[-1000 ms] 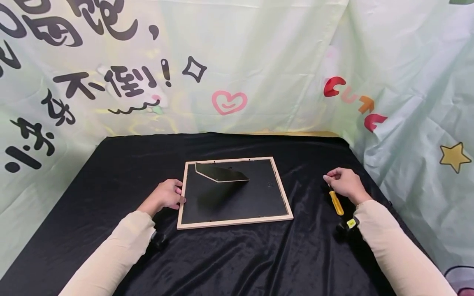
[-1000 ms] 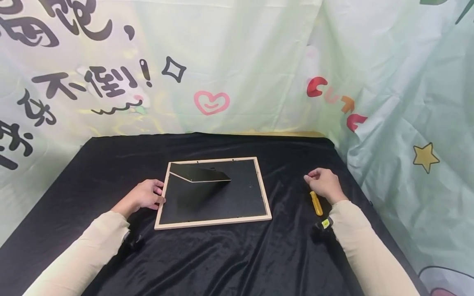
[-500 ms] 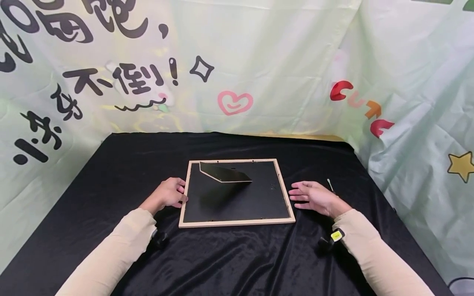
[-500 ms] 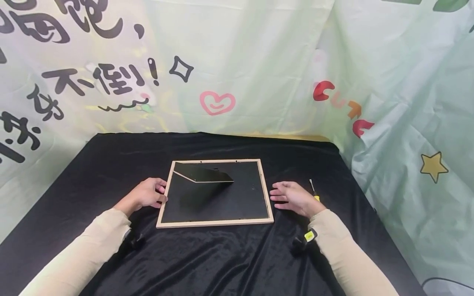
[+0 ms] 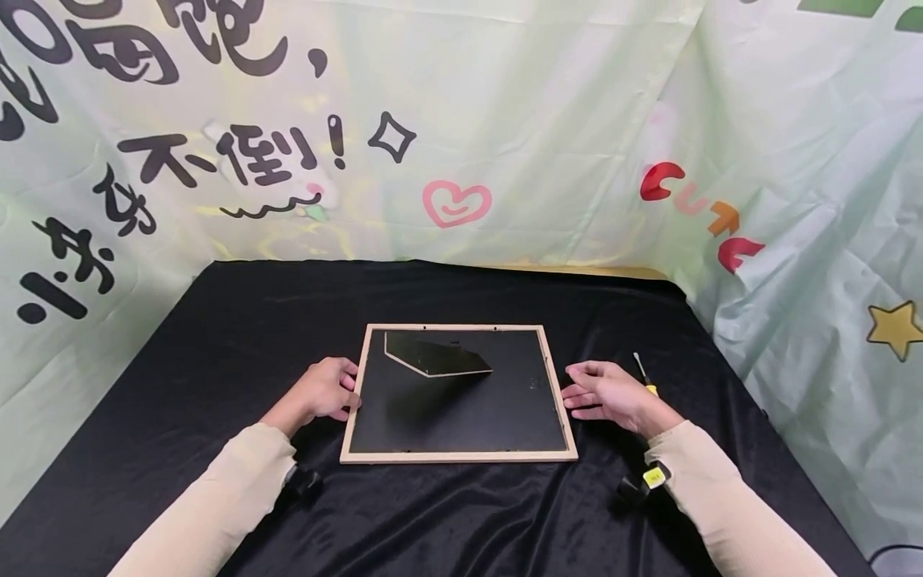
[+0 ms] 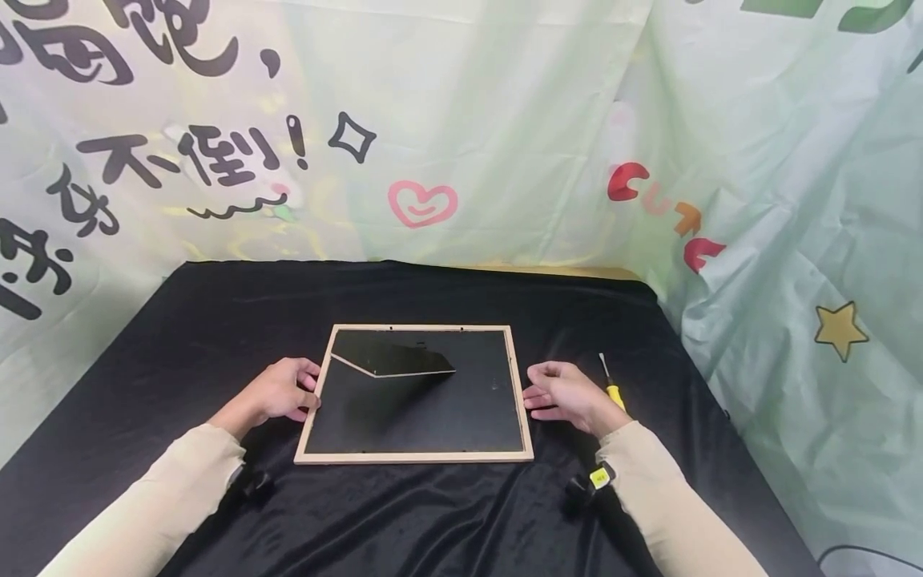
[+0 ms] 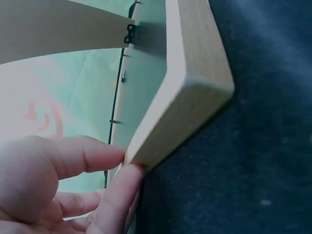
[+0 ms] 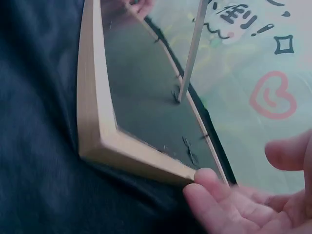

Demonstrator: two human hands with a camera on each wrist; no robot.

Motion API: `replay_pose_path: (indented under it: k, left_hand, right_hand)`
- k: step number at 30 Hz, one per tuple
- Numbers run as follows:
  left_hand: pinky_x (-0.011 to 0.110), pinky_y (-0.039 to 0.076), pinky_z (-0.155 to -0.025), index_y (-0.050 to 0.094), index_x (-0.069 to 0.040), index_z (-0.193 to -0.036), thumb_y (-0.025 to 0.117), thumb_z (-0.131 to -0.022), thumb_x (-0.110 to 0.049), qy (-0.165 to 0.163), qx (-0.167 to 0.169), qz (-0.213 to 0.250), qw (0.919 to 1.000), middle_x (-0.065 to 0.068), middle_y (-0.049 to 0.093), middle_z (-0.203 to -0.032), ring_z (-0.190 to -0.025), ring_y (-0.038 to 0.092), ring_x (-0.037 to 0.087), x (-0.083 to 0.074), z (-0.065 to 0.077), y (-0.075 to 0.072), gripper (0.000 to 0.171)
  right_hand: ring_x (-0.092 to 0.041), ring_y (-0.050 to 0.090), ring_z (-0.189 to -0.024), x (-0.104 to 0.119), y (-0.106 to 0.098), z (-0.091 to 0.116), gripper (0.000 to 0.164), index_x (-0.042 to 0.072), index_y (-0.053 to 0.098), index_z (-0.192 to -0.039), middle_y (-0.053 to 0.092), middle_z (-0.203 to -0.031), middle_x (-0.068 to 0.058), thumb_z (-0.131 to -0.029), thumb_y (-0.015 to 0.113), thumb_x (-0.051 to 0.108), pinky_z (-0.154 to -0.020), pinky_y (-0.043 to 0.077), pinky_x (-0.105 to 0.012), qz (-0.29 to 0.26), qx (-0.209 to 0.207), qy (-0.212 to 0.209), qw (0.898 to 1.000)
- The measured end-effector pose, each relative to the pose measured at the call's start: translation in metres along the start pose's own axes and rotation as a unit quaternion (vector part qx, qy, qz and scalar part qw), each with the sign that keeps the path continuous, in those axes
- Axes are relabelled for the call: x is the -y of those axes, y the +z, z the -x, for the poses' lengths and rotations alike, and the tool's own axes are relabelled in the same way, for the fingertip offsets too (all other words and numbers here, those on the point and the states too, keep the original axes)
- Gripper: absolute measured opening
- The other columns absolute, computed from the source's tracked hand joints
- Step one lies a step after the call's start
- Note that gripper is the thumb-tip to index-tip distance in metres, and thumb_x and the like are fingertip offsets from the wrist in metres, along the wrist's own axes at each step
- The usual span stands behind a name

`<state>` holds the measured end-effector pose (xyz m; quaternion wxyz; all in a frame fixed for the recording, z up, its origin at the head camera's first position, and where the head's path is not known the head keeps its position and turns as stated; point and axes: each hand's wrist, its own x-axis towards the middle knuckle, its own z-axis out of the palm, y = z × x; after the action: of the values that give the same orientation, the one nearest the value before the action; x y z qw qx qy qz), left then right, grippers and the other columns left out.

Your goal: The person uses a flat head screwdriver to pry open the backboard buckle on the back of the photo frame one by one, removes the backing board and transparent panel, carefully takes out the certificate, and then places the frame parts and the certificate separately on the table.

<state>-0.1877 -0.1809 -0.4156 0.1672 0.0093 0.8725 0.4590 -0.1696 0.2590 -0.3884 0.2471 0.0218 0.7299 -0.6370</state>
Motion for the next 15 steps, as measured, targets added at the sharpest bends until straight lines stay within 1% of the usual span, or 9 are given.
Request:
replay_pose_path:
  k: [3, 5, 7, 10, 13, 15]
  left_hand:
    - [0.039, 0.058, -0.057, 0.050, 0.013, -0.120, 0.072, -0.074, 0.011, -0.006, 0.004, 0.011, 0.9999, 0.019, 0.056, -0.093, -0.069, 0.065, 0.023, 0.002, 0.003, 0.001, 0.051]
    - [0.039, 0.058, -0.057, 0.049, 0.013, -0.121, 0.072, -0.074, 0.011, -0.005, 0.006, 0.021, 0.9998, 0.020, 0.055, -0.094, -0.070, 0.065, 0.023, 0.001, 0.004, 0.000, 0.052]
    - [0.040, 0.058, -0.058, 0.049, 0.013, -0.121, 0.071, -0.074, 0.011, -0.007, 0.007, 0.033, 0.9994, 0.020, 0.055, -0.096, -0.070, 0.065, 0.024, 0.002, 0.004, 0.000, 0.052]
    - [0.041, 0.058, -0.058, 0.047, 0.012, -0.123, 0.071, -0.075, 0.011, -0.018, 0.016, 0.053, 0.9983, 0.021, 0.053, -0.098, -0.071, 0.065, 0.024, 0.005, 0.006, 0.000, 0.054]
    - [0.042, 0.058, -0.059, 0.045, 0.012, -0.124, 0.071, -0.075, 0.011, -0.028, 0.023, 0.077, 0.9964, 0.022, 0.051, -0.101, -0.072, 0.064, 0.024, 0.008, 0.007, 0.000, 0.055]
    - [0.042, 0.058, -0.060, 0.044, 0.012, -0.125, 0.070, -0.076, 0.011, -0.027, 0.026, 0.088, 0.9954, 0.023, 0.050, -0.103, -0.072, 0.064, 0.024, 0.008, 0.006, 0.000, 0.056]
  right_hand:
    - [-0.020, 0.066, -0.091, 0.003, -0.001, 0.000, 0.051, -0.015, 0.028, -0.138, 0.065, -0.108, -0.014, -0.103, 0.048, 0.016, -0.080, 0.055, -0.037, 0.019, 0.013, -0.018, 1.000]
    - [-0.022, 0.066, -0.094, 0.008, 0.000, -0.003, 0.052, -0.015, 0.029, -0.139, 0.065, -0.110, -0.016, -0.102, 0.050, 0.016, -0.082, 0.055, -0.039, 0.008, 0.026, -0.030, 0.999]
    - [-0.024, 0.065, -0.098, 0.015, 0.004, -0.007, 0.053, -0.015, 0.028, -0.139, 0.064, -0.114, -0.017, -0.102, 0.050, 0.016, -0.085, 0.054, -0.041, -0.015, 0.048, -0.034, 0.998]
    - [-0.028, 0.064, -0.103, 0.023, 0.013, -0.017, 0.053, -0.014, 0.028, -0.140, 0.062, -0.118, -0.019, -0.102, 0.050, 0.016, -0.088, 0.052, -0.042, -0.043, 0.079, -0.031, 0.995]
    - [-0.033, 0.061, -0.109, 0.030, 0.025, -0.028, 0.053, -0.014, 0.028, -0.141, 0.057, -0.124, -0.025, -0.102, 0.049, 0.015, -0.090, 0.051, -0.043, -0.040, 0.094, -0.028, 0.994]
    - [-0.037, 0.058, -0.114, 0.036, 0.034, -0.035, 0.052, -0.013, 0.028, -0.142, 0.052, -0.129, -0.030, -0.102, 0.048, 0.014, -0.091, 0.051, -0.044, -0.031, 0.094, -0.028, 0.995]
